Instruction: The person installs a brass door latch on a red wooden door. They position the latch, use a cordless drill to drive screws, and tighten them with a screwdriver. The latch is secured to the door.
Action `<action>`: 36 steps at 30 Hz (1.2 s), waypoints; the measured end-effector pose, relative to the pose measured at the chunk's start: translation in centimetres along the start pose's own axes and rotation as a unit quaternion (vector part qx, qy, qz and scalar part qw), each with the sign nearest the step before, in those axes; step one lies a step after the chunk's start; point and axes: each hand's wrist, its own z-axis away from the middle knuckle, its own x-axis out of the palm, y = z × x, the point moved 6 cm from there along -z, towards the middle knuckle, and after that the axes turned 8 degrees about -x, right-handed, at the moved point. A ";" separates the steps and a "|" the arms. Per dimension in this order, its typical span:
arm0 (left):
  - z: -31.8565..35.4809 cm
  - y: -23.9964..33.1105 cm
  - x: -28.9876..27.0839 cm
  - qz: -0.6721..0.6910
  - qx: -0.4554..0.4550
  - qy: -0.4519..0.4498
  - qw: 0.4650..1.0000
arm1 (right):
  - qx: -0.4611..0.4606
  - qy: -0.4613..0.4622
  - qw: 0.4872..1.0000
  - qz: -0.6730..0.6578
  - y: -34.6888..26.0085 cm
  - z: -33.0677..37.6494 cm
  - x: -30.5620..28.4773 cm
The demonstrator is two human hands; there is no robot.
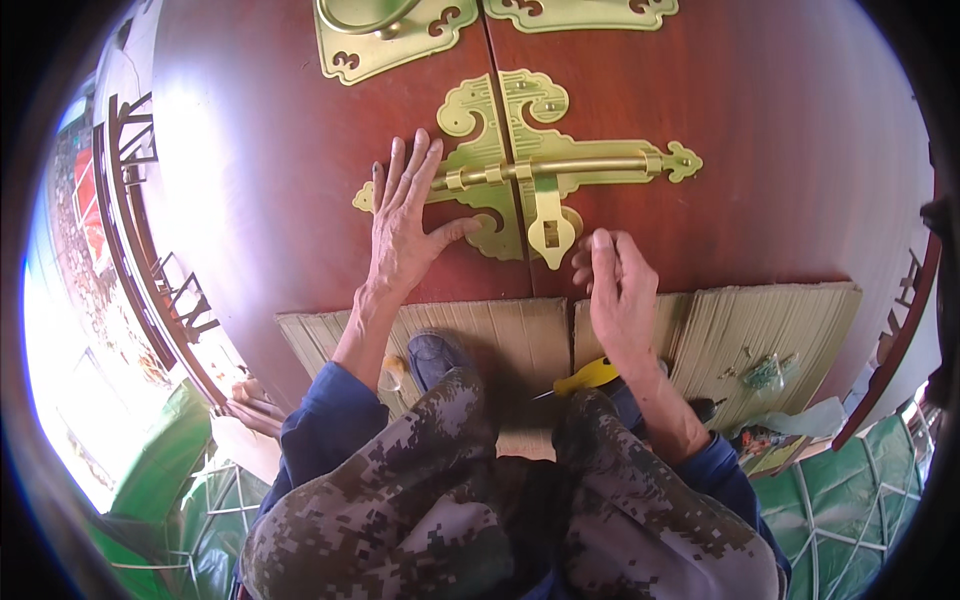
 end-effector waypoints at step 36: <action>2.3 -8.1 -2.7 0.048 0.004 0.172 0.984 | -0.374 -0.204 0.803 0.418 -1.4 5.3 8.2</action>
